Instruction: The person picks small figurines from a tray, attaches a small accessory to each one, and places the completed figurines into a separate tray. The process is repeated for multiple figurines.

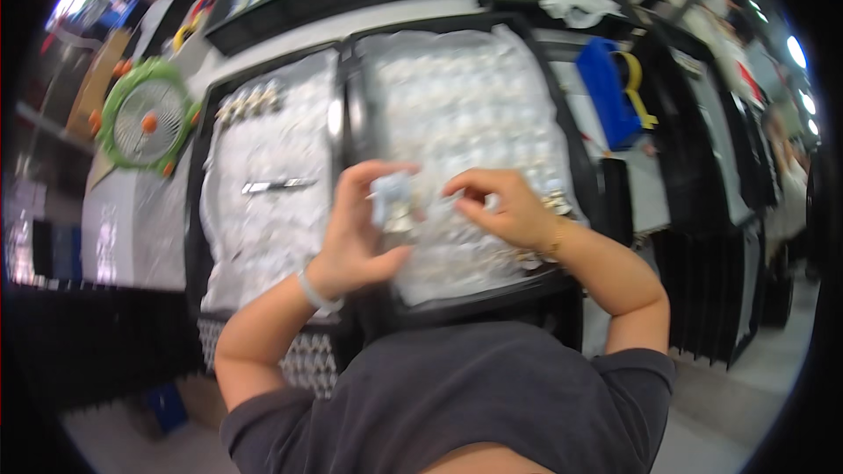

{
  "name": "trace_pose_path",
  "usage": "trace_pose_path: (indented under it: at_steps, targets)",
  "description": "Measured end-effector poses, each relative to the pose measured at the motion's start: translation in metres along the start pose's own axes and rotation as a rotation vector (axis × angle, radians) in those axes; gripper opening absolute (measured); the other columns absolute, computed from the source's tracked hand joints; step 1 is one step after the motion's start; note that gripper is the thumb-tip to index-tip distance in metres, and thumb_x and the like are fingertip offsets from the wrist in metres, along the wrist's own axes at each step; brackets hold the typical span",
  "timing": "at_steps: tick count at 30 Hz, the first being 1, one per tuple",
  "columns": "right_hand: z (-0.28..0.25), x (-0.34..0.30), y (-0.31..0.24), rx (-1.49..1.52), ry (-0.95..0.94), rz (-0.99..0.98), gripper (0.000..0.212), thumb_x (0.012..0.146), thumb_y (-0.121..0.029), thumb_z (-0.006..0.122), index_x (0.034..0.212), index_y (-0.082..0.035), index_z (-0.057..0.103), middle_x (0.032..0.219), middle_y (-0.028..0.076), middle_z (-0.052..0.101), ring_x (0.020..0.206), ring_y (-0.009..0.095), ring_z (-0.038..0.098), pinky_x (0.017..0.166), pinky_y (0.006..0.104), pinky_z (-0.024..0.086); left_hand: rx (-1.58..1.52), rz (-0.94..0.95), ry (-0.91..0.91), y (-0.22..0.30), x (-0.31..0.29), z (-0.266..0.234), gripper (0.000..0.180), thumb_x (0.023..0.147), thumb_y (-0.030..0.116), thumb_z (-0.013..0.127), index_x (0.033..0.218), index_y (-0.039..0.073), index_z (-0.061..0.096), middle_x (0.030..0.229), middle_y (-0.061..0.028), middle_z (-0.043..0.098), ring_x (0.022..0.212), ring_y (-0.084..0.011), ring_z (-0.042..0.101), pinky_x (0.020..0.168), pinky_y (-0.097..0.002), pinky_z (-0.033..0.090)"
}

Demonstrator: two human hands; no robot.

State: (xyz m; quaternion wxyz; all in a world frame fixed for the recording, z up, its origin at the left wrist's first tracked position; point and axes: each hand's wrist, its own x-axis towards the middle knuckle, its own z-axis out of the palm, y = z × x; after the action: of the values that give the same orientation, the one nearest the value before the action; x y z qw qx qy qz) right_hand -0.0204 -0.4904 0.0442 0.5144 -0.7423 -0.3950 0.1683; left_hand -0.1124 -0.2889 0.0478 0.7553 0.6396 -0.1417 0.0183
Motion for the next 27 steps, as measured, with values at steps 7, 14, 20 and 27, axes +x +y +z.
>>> trace_pose_path:
  at_steps: [7,14,20,27]
  targets:
    - [0.002,0.002,-0.001,0.025,0.012,-0.010,0.010,0.077,-0.008,0.056,0.084,-0.002,0.060,0.066,0.004,0.056,0.056,0.010,0.049,0.054,0.0242,0.041,0.235,0.141,-0.027,0.001,-0.003,0.002,0.076,0.061,0.008,0.067,0.127,0.006,0.029,0.122,-0.0141,0.039,0.094,-0.0193,0.050,0.079,-0.0322,0.044]
    - [0.016,-0.008,-0.007,0.020,-0.203,-0.028,0.017,0.078,-0.016,0.059,0.072,0.000,0.053,0.060,0.007,0.053,0.054,0.017,0.049,0.053,0.0279,0.041,1.036,0.315,-0.192,0.006,0.002,0.007,0.073,0.054,0.019,0.074,0.120,0.004,0.046,0.100,-0.0104,0.046,0.079,-0.0204,0.050,0.067,-0.0294,0.043]
    - [0.018,-0.006,0.000,0.527,-0.308,0.228,0.019,0.087,-0.014,0.045,0.099,0.000,0.051,0.082,0.007,0.056,0.066,0.013,0.051,0.064,0.0268,0.043,0.836,0.335,0.053,0.004,0.000,0.013,0.072,0.057,0.018,0.077,0.120,0.006,0.044,0.098,-0.0112,0.048,0.086,-0.0247,0.052,0.074,-0.0323,0.044]
    - [0.023,-0.006,0.009,0.580,-0.441,0.222,0.026,0.087,-0.008,0.039,0.109,0.001,0.049,0.096,0.007,0.055,0.073,0.014,0.054,0.067,0.0266,0.046,0.784,0.372,-0.067,0.001,-0.005,0.011,0.069,0.057,0.023,0.079,0.116,0.006,0.047,0.103,-0.0104,0.051,0.096,-0.0273,0.049,0.082,-0.0360,0.040]
